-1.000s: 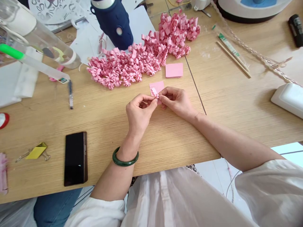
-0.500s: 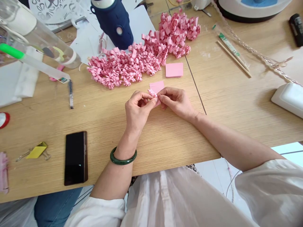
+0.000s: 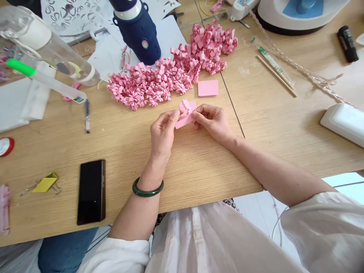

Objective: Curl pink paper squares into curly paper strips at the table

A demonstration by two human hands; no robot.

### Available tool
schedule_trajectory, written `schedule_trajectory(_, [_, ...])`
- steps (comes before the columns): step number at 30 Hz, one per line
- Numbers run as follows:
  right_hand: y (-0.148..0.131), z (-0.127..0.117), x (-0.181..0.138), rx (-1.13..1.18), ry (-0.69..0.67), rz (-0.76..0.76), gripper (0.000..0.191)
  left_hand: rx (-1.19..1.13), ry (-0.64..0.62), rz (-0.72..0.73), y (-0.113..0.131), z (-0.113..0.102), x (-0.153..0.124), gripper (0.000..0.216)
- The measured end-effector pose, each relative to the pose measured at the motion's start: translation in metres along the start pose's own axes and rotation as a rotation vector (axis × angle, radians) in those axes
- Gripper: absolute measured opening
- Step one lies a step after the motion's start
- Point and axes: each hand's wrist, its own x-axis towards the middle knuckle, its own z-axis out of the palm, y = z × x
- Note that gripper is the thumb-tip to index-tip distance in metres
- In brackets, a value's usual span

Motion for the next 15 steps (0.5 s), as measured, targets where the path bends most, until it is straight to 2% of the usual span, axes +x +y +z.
schedule_trajectory(5, [0.0001,-0.0007,-0.0006,-0.003,0.004,0.001,0.035,0.042,-0.022,0.049,0.0,0.0016,-0.0021,0.018])
schedule_trajectory(10, [0.0021,-0.0005,-0.0004,-0.017,-0.022,0.009,0.027,0.094,-0.025,0.121,-0.0002,0.002,-0.0039,0.013])
schedule_trajectory(15, [0.0016,0.0002,-0.0007,-0.019,-0.028,0.021,0.026,0.122,-0.026,0.126,-0.002,0.0017,-0.0043,0.013])
